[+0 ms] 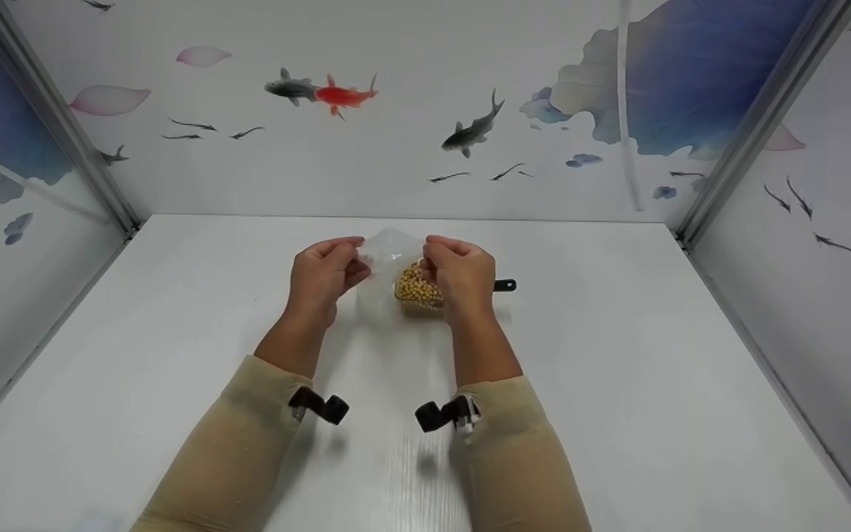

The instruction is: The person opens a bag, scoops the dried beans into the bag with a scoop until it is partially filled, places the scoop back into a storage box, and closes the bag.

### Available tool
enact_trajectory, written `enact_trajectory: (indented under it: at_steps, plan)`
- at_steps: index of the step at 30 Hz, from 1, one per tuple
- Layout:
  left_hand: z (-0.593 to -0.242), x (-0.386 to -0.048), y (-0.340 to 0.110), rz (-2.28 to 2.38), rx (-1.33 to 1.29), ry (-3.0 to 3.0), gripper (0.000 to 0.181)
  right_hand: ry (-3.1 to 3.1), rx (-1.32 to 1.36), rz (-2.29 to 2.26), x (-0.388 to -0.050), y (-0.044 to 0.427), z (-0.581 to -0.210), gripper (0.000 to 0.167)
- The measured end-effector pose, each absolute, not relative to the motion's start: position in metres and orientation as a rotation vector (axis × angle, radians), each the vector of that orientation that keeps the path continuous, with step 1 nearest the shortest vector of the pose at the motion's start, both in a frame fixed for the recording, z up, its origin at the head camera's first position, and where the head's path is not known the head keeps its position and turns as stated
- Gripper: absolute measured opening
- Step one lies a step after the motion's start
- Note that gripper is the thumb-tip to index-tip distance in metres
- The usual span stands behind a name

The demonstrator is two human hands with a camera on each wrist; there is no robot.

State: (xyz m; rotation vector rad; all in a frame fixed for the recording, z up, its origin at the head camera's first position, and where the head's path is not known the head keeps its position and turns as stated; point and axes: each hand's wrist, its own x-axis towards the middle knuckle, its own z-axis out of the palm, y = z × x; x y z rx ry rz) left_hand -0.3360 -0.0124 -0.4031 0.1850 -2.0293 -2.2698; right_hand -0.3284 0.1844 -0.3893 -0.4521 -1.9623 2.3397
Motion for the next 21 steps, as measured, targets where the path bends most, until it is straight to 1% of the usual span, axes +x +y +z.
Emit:
enact_trajectory:
  at_steps: [4,9,16,21]
  plan:
    - [-0.4051,-0.3381,-0.0165,-2.145,0.184,-2.083,0.016,-1.955,-0.479,2.307,-0.3286,0.1873,-0.3894,0.031]
    - [-0.4048,-0.3402,-0.0202,-2.041,0.129,-2.086,0.014,-1.974,-0.433,2.299,-0.3294,0.1872,-0.3904,0.032]
    - [-0.4064,-0.3406,-0.019,-2.134,0.055,-2.049,0.015,-1.978,-0.427,2.319,-0.3287,0.1859,-0.3909,0.029]
    - [-0.4077,-0.3396,-0.0155,-2.19,-0.048,-2.068,0.016,-1.99,-0.426,2.35,-0.3286,0.1837,-0.3913,0.027]
